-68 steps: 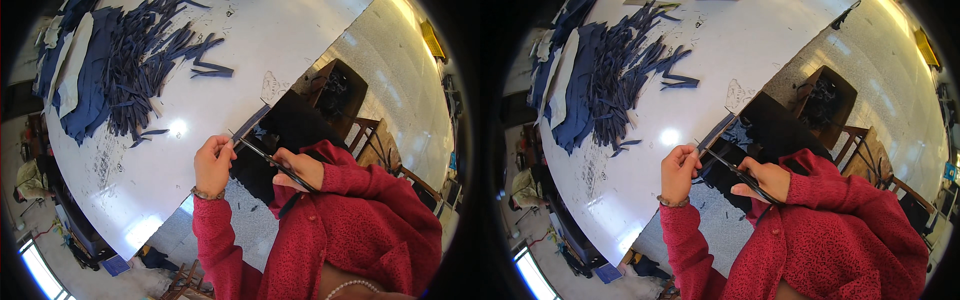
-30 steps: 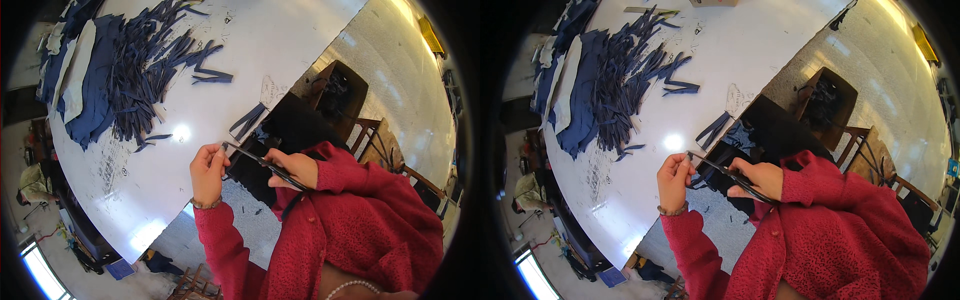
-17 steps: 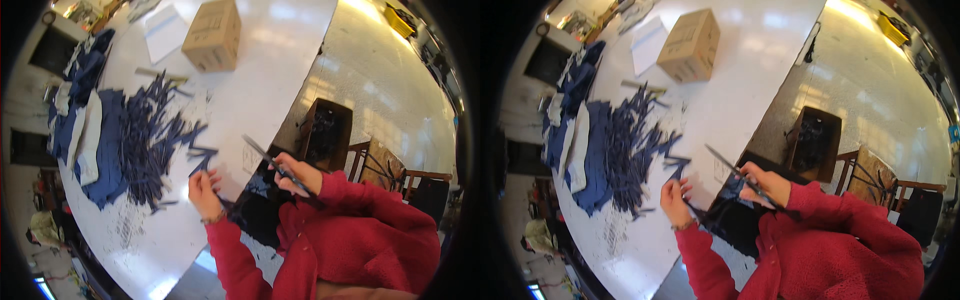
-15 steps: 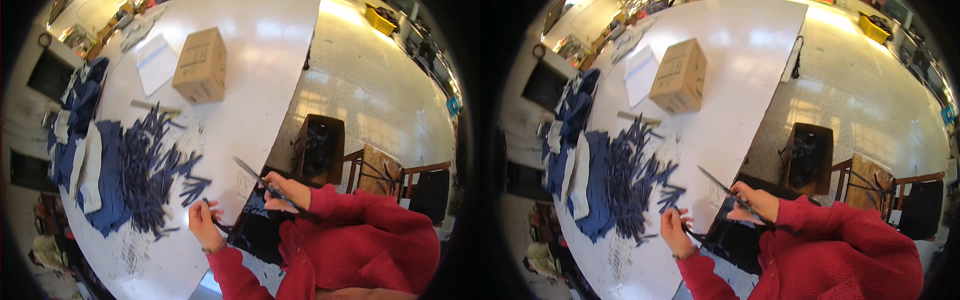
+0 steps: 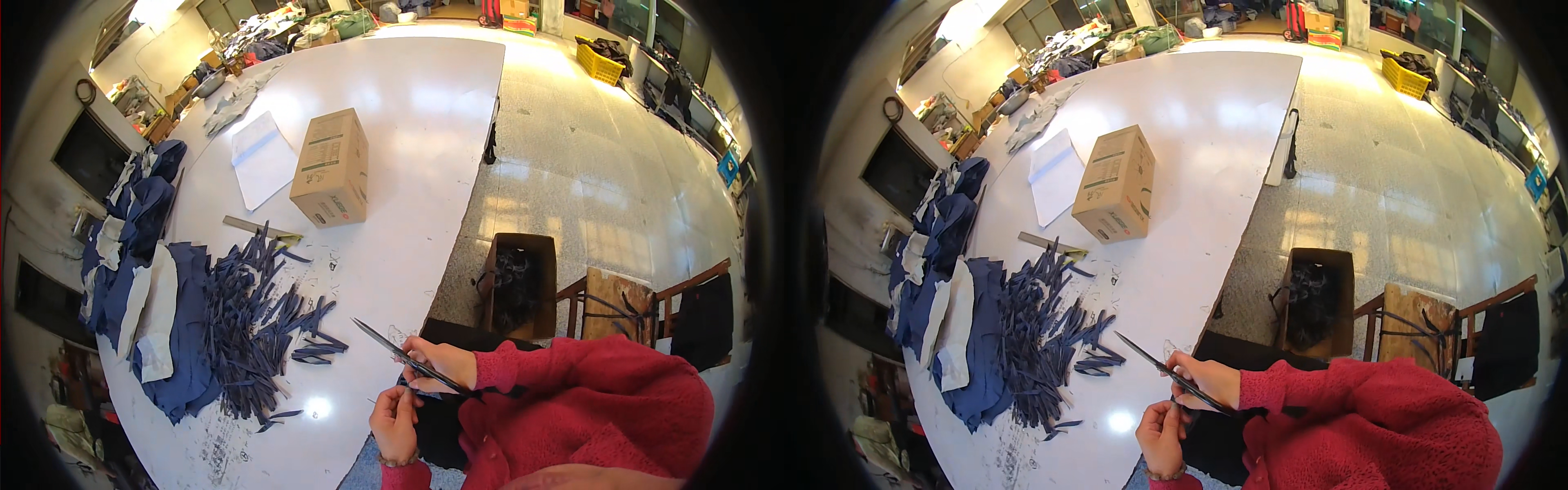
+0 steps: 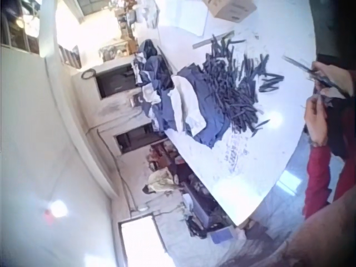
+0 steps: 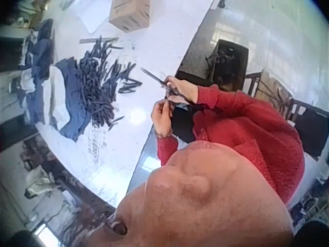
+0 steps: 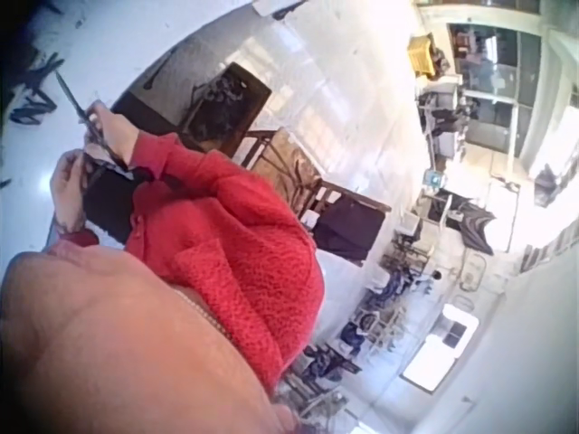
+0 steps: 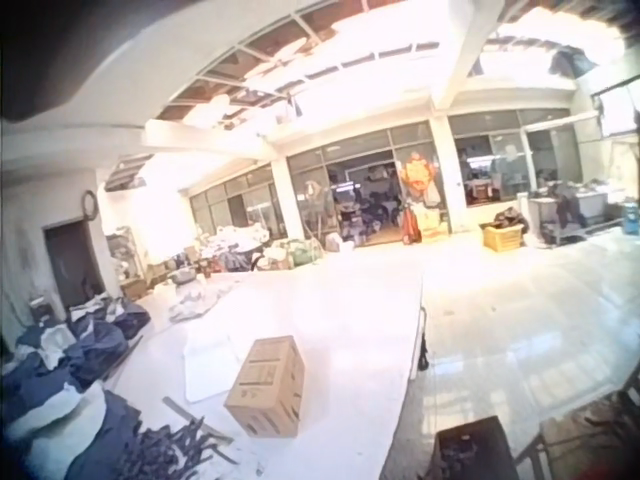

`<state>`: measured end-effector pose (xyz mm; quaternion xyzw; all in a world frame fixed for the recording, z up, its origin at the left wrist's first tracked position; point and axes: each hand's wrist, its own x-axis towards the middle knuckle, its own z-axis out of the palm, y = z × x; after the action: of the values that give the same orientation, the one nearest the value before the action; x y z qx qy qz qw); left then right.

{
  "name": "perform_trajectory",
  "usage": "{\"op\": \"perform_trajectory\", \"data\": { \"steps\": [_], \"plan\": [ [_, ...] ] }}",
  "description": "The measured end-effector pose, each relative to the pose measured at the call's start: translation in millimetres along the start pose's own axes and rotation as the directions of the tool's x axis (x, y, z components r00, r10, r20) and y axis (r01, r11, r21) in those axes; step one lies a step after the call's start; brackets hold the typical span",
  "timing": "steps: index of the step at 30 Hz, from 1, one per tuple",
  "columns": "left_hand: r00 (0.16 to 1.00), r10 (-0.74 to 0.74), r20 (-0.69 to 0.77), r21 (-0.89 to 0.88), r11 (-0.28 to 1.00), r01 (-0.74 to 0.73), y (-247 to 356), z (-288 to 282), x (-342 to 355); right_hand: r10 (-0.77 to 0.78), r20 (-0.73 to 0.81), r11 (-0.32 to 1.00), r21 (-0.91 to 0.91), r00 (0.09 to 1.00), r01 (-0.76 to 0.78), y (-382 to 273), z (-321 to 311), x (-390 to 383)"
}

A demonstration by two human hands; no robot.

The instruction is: Using scissors to cut small strips of blue fabric from larger pieces.

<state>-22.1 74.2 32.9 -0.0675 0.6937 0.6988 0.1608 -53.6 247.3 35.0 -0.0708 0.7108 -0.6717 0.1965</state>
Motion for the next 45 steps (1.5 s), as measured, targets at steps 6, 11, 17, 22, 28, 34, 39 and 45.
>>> {"op": "perform_trajectory", "data": {
  "steps": [6,11,17,22,28,34,39,45],
  "plan": [
    [0.998,0.037,-0.046,0.030,0.999,-0.036,-20,-24,-12,-0.129,-0.037,0.985,-0.121,0.991,0.123,0,2,4],
    [0.984,0.126,-0.127,0.128,0.986,-0.110,-27,-43,-20,-0.161,-0.111,0.977,-0.158,0.981,0.142,3,-4,11],
    [0.983,0.098,-0.157,0.279,0.959,-0.051,-27,-52,-19,-0.209,-0.206,0.972,-0.149,0.956,0.181,34,6,17],
    [0.986,0.084,-0.146,0.355,0.935,-0.027,-27,-64,-15,-0.222,-0.256,0.957,-0.242,0.941,0.160,39,18,21],
    [0.982,0.064,-0.179,0.387,0.922,0.011,-34,-64,0,-0.116,-0.326,0.942,-0.337,0.938,-0.001,31,22,22],
    [0.983,0.029,-0.182,0.366,0.930,0.040,-35,-64,4,-0.155,-0.365,0.951,-0.306,0.918,0.039,34,21,20],
    [0.985,0.011,-0.174,0.384,0.921,0.058,-34,-64,6,-0.076,-0.311,0.957,-0.291,0.947,-0.018,42,26,-5],
    [0.986,0.051,-0.160,0.392,0.920,0.016,-39,-67,7,0.072,-0.045,0.961,-0.264,0.996,-0.081,57,37,-25]
  ]
}}
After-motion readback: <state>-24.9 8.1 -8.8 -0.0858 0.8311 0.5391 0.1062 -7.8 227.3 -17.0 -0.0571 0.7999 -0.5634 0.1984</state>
